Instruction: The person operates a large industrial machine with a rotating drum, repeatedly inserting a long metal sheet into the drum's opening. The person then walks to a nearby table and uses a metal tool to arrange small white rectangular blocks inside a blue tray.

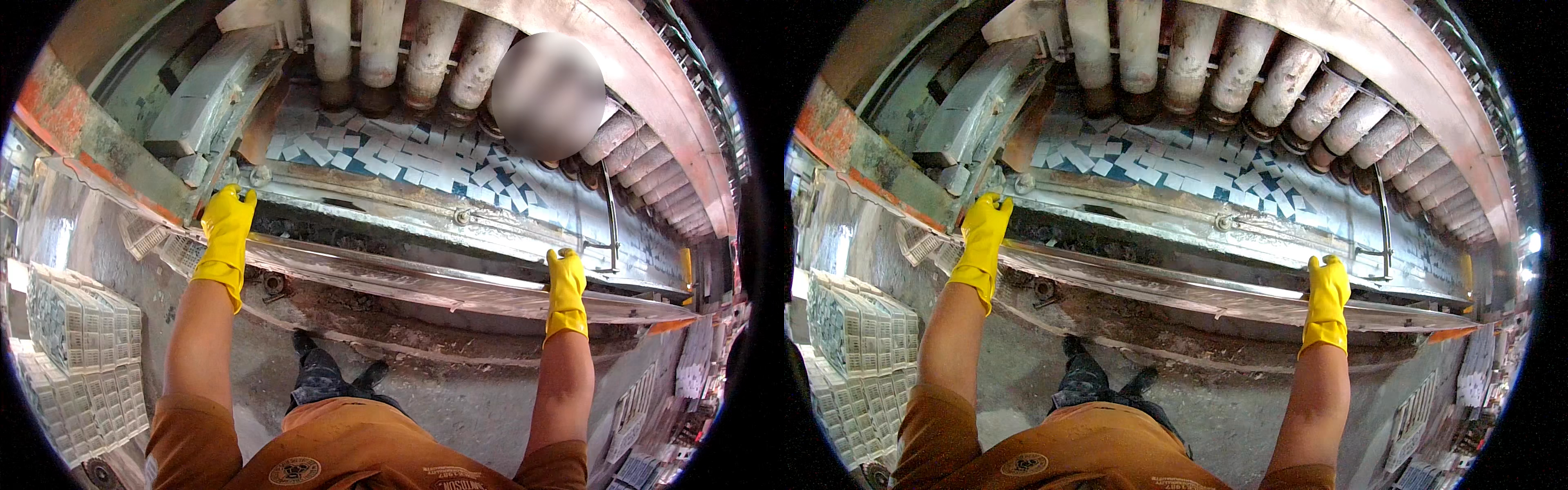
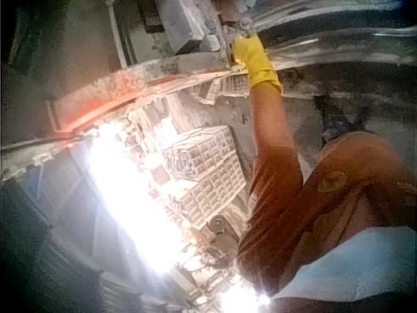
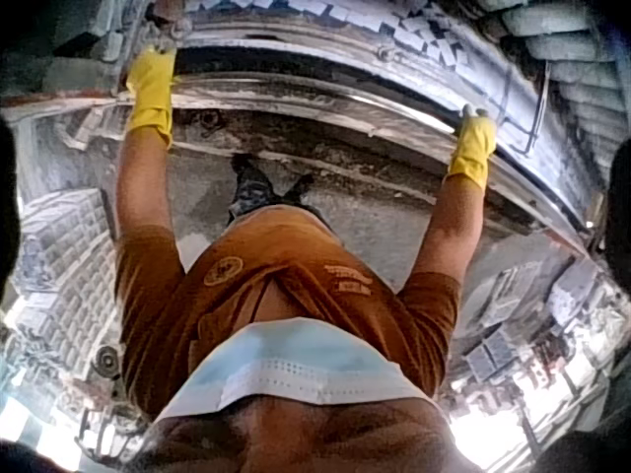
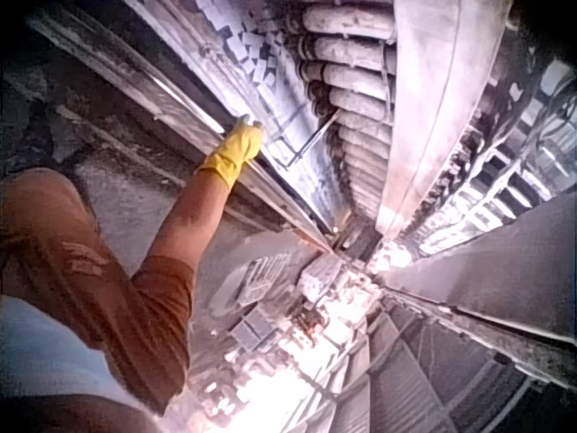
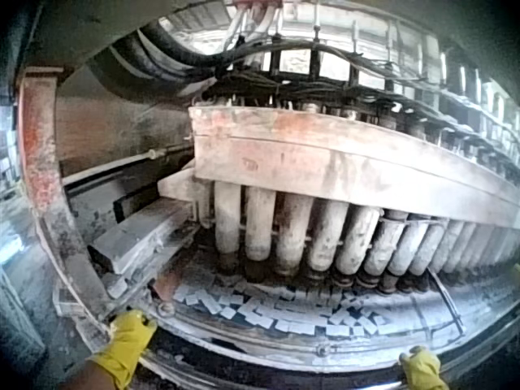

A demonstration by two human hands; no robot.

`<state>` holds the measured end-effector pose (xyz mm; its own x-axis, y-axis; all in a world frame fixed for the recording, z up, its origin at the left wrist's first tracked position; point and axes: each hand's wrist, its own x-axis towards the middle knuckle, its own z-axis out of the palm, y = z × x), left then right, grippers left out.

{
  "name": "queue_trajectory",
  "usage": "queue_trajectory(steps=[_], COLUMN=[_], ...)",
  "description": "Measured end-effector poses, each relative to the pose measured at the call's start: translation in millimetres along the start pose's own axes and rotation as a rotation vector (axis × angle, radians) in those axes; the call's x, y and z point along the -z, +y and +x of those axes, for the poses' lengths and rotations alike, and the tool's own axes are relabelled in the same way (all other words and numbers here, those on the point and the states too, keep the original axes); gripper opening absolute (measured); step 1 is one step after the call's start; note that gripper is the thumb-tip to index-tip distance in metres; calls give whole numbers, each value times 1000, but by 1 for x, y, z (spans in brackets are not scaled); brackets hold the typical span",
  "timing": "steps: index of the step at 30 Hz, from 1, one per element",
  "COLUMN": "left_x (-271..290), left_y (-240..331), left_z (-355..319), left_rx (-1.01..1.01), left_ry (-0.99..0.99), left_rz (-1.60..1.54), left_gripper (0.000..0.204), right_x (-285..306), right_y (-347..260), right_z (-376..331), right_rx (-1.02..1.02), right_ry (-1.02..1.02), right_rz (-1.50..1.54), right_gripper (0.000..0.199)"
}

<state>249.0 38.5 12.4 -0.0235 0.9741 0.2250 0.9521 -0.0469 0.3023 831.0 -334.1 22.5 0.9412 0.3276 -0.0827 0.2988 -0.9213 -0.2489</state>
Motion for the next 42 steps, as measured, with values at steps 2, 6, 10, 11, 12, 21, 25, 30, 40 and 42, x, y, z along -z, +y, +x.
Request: queue_trajectory(steps=[2, 6, 10, 11, 12, 21, 25, 30, 40, 42], left_x=[-1, 2, 7, 5, 4, 2, 10, 9, 9, 11], left_y=[-1, 4, 10, 12, 11, 10, 13, 18, 22, 22], left_z=[2, 5, 6, 7, 9, 19, 19, 24, 28, 31], left_rx=[3, 25, 30, 24, 25, 57, 65, 62, 62, 71], left_ry=[-6, -34, -48, -51, -50, -89, -94, -106, -121, -125], left_rz=[1, 13, 24, 18, 19, 17, 15, 8, 17, 24], left_gripper=[50, 51, 52, 52, 53, 54, 54, 54, 53, 52], right_x=[3, 3, 4, 0, -1, 3, 25, 8, -4, -6], right_y=[-3, -9, -12, -4, -5, -19, -47, -27, -17, -20], right_z=[0, 4, 4, 11, 13, 12, -11, 14, 32, 36], right_rx=[22, -28, -33, -16, 0, -15, -48, 5, 54, 55], right_ry=[12, -34, -46, -23, -13, -34, -102, -70, -17, -28], right_rz=[-34, 31, 43, 17, 6, 60, 149, 110, 33, 39], right_gripper=[54, 55, 55, 55, 55, 56, 57, 57, 59, 59])
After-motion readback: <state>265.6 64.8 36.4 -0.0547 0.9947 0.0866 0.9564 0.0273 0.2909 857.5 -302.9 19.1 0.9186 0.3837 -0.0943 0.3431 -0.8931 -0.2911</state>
